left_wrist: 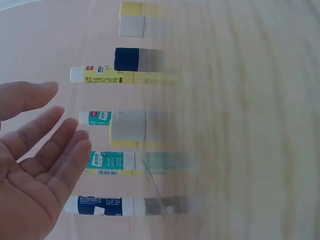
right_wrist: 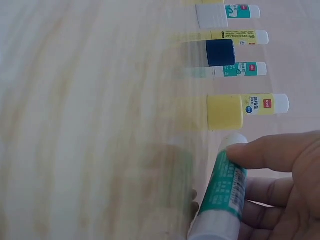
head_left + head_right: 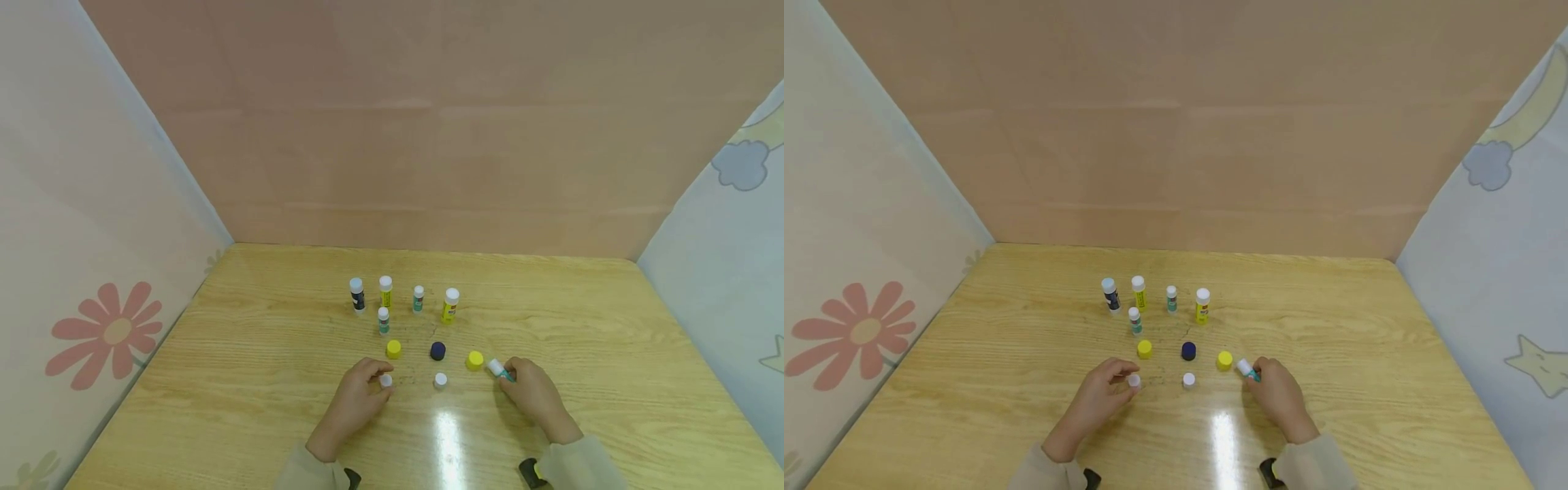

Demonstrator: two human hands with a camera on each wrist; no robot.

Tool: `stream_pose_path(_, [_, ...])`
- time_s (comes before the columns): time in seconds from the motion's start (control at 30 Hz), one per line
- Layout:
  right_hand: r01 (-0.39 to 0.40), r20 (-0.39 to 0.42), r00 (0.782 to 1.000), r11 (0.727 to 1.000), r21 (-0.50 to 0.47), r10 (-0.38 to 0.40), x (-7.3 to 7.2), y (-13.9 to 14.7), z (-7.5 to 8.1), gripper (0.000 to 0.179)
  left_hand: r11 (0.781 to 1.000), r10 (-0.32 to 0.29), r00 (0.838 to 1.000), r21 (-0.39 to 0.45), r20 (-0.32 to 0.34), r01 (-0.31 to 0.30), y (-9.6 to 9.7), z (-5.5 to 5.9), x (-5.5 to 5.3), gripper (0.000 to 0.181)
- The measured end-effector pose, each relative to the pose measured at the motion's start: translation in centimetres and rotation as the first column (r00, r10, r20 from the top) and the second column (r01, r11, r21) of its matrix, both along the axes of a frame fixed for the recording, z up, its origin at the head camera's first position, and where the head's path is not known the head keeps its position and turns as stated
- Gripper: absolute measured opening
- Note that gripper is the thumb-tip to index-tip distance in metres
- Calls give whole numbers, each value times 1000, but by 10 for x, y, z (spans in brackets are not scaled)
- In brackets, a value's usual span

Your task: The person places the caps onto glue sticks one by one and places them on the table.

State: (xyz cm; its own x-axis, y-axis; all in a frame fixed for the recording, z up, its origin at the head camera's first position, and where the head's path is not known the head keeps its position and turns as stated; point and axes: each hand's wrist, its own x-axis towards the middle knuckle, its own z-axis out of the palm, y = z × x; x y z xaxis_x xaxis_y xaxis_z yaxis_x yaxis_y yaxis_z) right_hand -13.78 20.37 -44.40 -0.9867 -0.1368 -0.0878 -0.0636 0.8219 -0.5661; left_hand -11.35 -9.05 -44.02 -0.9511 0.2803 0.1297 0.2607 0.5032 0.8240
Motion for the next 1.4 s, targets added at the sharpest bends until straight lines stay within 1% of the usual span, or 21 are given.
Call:
stream_pose_path(0.13, [-2,3,1000,1000,7,2,0,0,2,23,1000,0,1000,-28,2,0,1,-1,-2,27])
stream_pose_path(0.27, [-11,-2,1000,1000,19,11,0,1,2,24,996,-8,1000,-86,0,8,1,-1,-2,27])
stream_pose_path(0.4, [-16,17,1000,1000,25,16,1,1,1,24,989,-23,999,-145,24,26,2,0,-2,29])
stream_pose_path(0.57, [-14,41,999,1000,20,13,3,0,0,22,983,-41,998,-179,42,48,3,0,-1,32])
stream_pose_path(0.7, [-7,31,1000,1000,21,6,4,-2,0,21,978,-41,998,-201,37,47,4,-1,-1,34])
stream_pose_path(0.97, [-4,22,1000,1000,13,4,2,-1,2,19,971,-45,999,-234,-1,44,5,-1,-3,33])
stream_pose_path(1.27, [4,32,999,1000,-9,-4,0,0,2,18,966,-49,998,-251,34,56,7,1,-5,32])
stream_pose_path(1.4, [-4,35,999,1000,-10,4,0,1,0,20,963,-62,998,-261,25,67,7,-1,-5,32])
